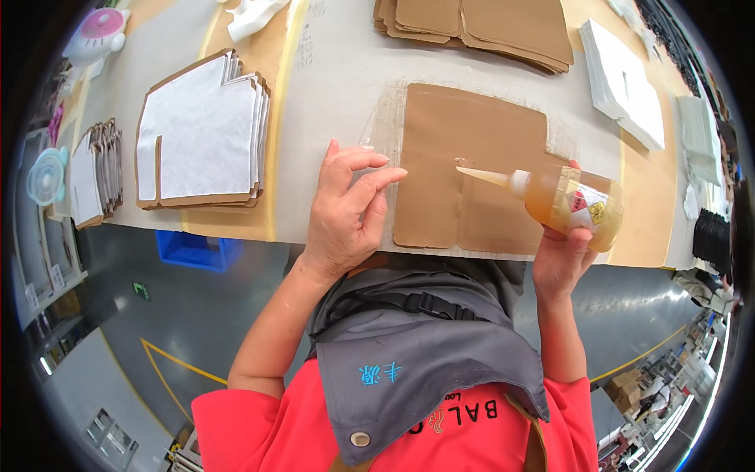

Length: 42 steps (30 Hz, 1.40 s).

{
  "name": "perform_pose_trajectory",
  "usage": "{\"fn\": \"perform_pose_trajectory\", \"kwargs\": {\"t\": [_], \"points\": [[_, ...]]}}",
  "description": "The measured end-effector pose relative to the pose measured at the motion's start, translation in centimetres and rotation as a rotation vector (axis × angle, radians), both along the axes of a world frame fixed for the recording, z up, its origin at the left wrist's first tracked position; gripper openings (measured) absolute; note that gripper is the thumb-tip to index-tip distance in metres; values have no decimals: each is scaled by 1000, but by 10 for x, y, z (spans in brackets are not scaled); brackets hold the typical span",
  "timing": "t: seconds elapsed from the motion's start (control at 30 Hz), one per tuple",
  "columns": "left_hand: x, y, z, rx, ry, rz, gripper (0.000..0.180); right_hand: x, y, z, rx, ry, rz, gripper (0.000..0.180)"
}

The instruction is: The person applies glue from a squeeze bottle onto brown cardboard pieces and then places white paper inserts on top. They smooth the paper down and stack the finished units on the table.

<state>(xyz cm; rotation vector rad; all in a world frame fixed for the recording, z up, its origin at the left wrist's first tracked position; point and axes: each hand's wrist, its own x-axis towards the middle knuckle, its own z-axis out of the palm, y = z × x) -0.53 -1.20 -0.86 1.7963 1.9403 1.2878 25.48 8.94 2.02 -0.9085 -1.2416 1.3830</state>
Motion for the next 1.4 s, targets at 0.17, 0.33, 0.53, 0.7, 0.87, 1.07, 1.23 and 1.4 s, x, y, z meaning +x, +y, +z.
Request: {"fn": "perform_pose_trajectory", "kwargs": {"t": [0.17,0.33,0.53,0.7,0.87,1.07,1.23,1.4], "points": [[0,0,2,-16,4,-1,30,-5,3,-3,44,-70,0,92],[0,0,1,-4,11,2,30,8,-3,-6,63,-126,56,84],[1,0,-1,18,20,3,31,10,-18,-2,12,-78,-21,96],[2,-1,2,-2,19,15,30,33,-29,-9,21,-145,87,93],[2,-1,2,-3,23,17,30,32,-41,-5,-17,-130,47,100],[2,-1,0,22,11,15,30,16,-48,-7,-47,-68,18,102],[3,-1,1,19,-1,27,31,-7,-53,-12,-67,-34,65,105],[0,1,-1,65,-37,46,36,-20,-48,-6,-249,84,39,92]]}}
